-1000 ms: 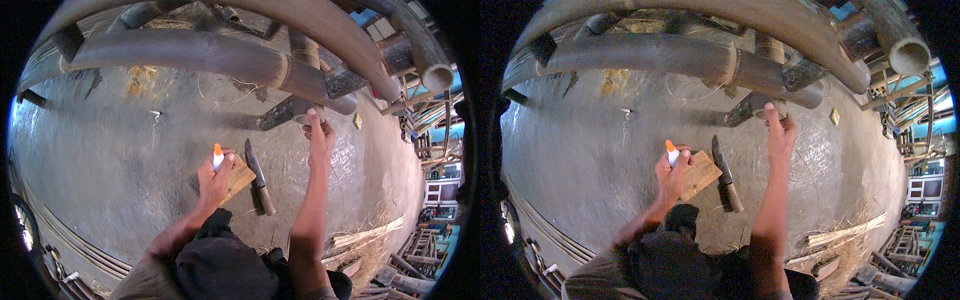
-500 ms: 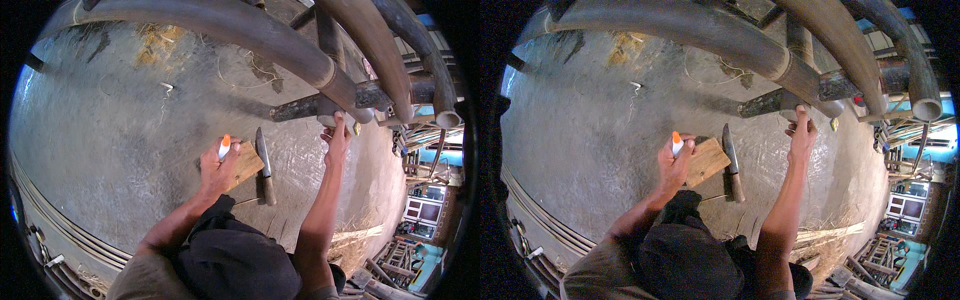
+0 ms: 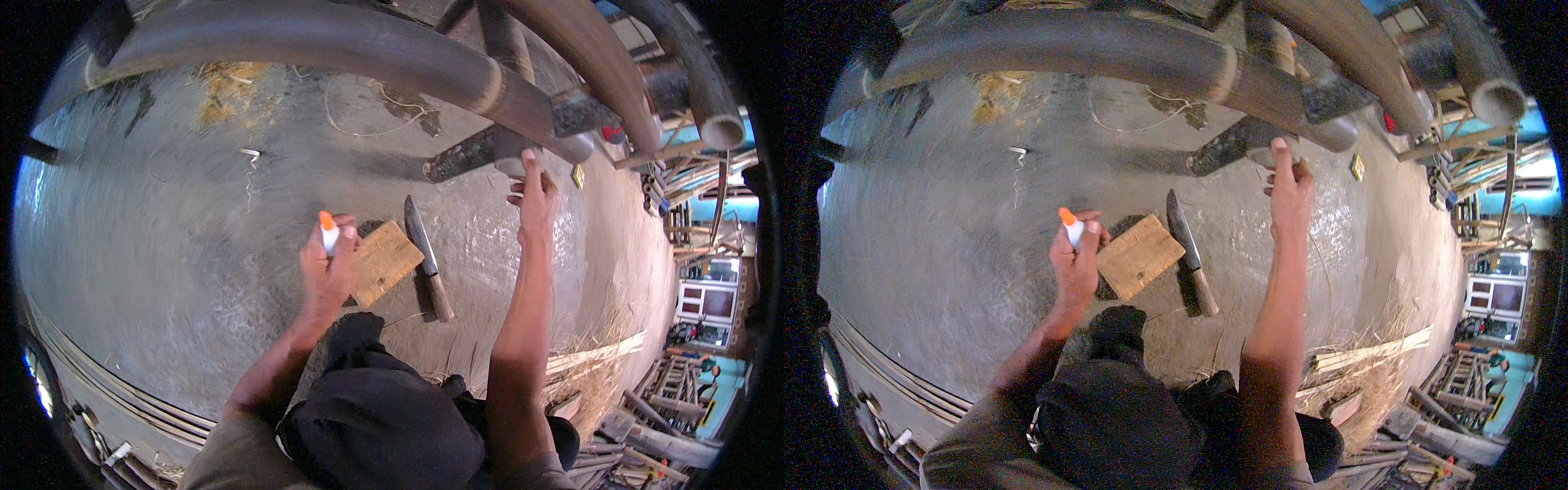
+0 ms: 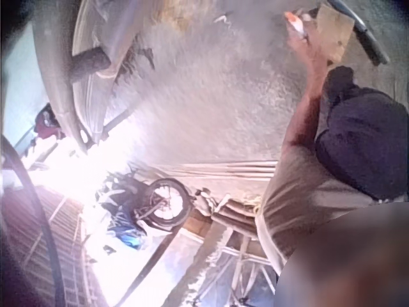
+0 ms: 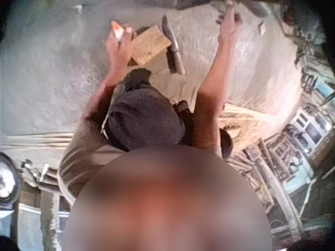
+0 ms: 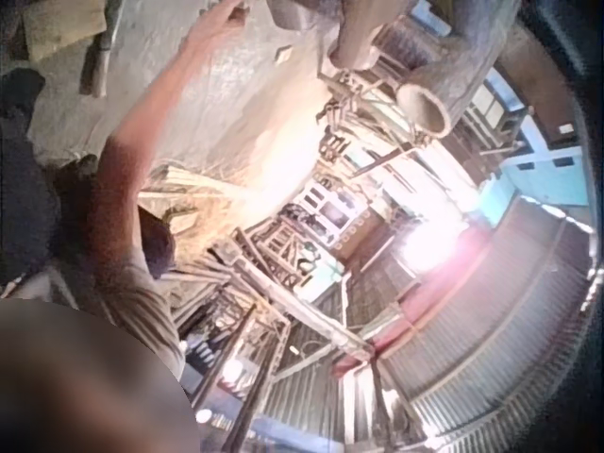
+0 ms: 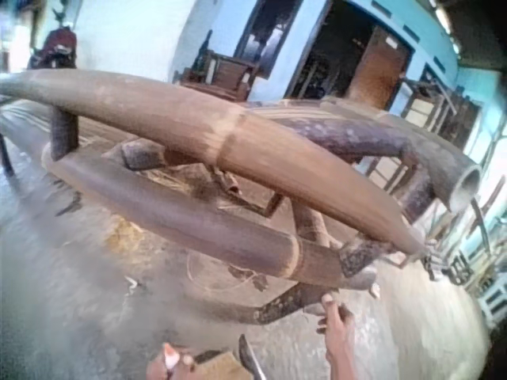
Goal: The person inserts small wooden pegs into holes in a bamboo structure, then applies glue from a bottle into the same holes. The person uses a knife to cut the pegs on a small wooden block and repeatedly inserts and adjusts them.
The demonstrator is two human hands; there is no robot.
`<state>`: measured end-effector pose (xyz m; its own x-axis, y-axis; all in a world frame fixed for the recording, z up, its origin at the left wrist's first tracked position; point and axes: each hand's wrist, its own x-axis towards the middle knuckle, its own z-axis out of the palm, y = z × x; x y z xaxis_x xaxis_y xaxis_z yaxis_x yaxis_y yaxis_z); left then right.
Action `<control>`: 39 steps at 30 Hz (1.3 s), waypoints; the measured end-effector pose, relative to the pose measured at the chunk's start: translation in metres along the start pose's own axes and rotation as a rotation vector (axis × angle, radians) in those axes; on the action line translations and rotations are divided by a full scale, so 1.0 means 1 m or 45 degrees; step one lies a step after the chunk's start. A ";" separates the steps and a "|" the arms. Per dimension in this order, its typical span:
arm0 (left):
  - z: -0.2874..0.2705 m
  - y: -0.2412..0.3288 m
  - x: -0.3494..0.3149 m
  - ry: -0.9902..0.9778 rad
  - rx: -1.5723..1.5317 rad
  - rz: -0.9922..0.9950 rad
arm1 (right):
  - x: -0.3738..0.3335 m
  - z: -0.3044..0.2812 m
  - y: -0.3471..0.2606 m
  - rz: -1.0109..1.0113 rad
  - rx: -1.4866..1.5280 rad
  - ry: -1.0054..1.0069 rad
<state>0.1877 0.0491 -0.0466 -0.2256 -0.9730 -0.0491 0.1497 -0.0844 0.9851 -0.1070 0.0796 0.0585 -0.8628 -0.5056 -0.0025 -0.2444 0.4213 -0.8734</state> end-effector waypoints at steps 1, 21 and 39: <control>0.000 -0.001 0.002 0.010 0.012 0.025 | 0.001 -0.003 0.006 -0.006 0.004 -0.047; 0.085 -0.003 -0.007 -0.480 0.487 0.139 | -0.112 0.029 0.250 0.180 -0.220 -0.011; 0.135 0.105 0.007 -0.457 0.742 0.368 | -0.182 0.001 0.197 0.090 -0.690 -0.301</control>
<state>0.0723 0.0619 0.0790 -0.5705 -0.8005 0.1838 -0.2616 0.3892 0.8832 0.0026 0.2541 -0.1133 -0.7783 -0.5903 -0.2140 -0.4350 0.7527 -0.4941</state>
